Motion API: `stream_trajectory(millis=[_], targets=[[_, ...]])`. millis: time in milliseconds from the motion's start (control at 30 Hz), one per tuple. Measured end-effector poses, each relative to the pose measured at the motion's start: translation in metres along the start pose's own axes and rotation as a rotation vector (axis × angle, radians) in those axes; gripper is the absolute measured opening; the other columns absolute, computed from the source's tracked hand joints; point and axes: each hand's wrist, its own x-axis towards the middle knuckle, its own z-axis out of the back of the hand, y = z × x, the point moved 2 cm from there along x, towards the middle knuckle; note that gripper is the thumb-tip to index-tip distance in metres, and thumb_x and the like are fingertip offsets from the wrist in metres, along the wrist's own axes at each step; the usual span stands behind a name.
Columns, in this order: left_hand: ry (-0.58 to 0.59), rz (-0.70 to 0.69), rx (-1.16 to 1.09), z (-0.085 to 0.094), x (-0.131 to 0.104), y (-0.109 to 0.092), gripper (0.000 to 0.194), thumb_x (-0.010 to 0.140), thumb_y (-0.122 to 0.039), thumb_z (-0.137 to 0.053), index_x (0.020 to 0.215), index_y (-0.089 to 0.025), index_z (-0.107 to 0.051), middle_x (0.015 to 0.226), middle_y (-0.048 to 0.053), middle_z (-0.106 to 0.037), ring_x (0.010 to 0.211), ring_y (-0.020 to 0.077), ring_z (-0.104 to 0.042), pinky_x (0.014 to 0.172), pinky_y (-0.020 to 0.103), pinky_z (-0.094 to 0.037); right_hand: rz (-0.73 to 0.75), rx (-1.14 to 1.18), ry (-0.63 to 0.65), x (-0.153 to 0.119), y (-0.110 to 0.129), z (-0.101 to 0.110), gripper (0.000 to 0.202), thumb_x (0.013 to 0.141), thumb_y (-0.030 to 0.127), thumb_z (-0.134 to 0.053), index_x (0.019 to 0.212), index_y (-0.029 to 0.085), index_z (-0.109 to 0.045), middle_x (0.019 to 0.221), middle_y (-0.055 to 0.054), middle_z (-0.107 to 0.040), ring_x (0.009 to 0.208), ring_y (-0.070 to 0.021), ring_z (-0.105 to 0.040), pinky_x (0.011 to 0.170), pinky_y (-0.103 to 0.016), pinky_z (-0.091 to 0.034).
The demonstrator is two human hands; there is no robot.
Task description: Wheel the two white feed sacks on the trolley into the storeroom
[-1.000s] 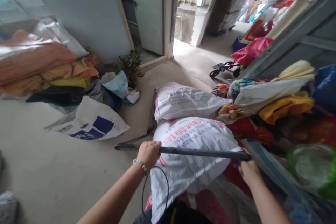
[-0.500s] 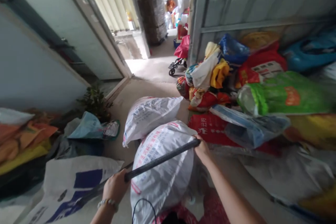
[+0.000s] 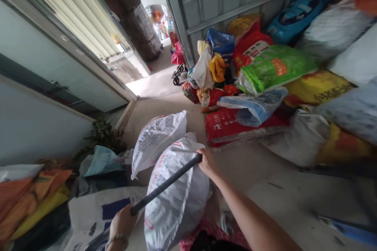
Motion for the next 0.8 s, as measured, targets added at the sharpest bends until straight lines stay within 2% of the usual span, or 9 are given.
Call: stream_trajectory(millis=[200, 300, 467, 667, 800], targets=[[0.031, 0.004, 0.062, -0.035, -0.044, 0.015, 0.026, 0.08, -0.03, -0.036, 0.081, -0.023, -0.06, 0.087, 0.008, -0.07, 0.088, 0.0271, -0.064, 0.068, 0.032, -0.044, -0.019, -0.009, 0.005, -0.064, 0.009, 0.012, 0.023, 0.086, 0.034, -0.05, 0.09, 0.012, -0.056, 0.09, -0.004, -0.056, 0.086, -0.015, -0.054, 0.079, -0.036, -0.046], [0.081, -0.004, 0.097, -0.054, -0.072, 0.02, 0.029, 0.082, -0.033, -0.033, 0.086, -0.022, -0.06, 0.093, 0.009, -0.069, 0.091, 0.027, -0.063, 0.07, 0.032, -0.044, -0.063, -0.02, 0.032, -0.104, 0.013, 0.024, 0.023, 0.087, 0.034, -0.05, 0.09, 0.012, -0.056, 0.091, -0.004, -0.056, 0.086, -0.0151, -0.054, 0.079, -0.036, -0.046], [0.136, -0.042, 0.131, -0.082, -0.124, 0.025, 0.029, 0.083, -0.032, -0.032, 0.078, -0.025, -0.059, 0.085, 0.006, -0.07, 0.084, 0.0251, -0.065, 0.069, 0.031, -0.046, -0.093, -0.057, 0.038, -0.165, 0.025, 0.05, 0.022, 0.086, 0.034, -0.05, 0.089, 0.012, -0.056, 0.09, -0.004, -0.056, 0.085, -0.0148, -0.054, 0.079, -0.035, -0.046], [0.101, -0.063, 0.102, -0.114, -0.186, 0.024, 0.03, 0.085, -0.028, -0.031, 0.076, -0.024, -0.059, 0.084, 0.007, -0.07, 0.081, 0.0243, -0.065, 0.065, 0.03, -0.046, -0.058, -0.099, 0.018, -0.228, 0.025, 0.076, 0.022, 0.087, 0.034, -0.051, 0.086, 0.012, -0.056, 0.085, -0.003, -0.056, 0.08, -0.0131, -0.054, 0.075, -0.033, -0.047], [0.088, -0.039, 0.049, -0.138, -0.239, 0.015, 0.025, 0.086, -0.027, -0.036, 0.089, -0.02, -0.06, 0.088, 0.008, -0.068, 0.083, 0.0227, -0.063, 0.07, 0.033, -0.046, -0.04, -0.089, 0.051, -0.276, 0.013, 0.099, 0.024, 0.086, 0.035, -0.05, 0.087, 0.012, -0.056, 0.086, -0.003, -0.056, 0.08, -0.0135, -0.054, 0.075, -0.033, -0.047]])
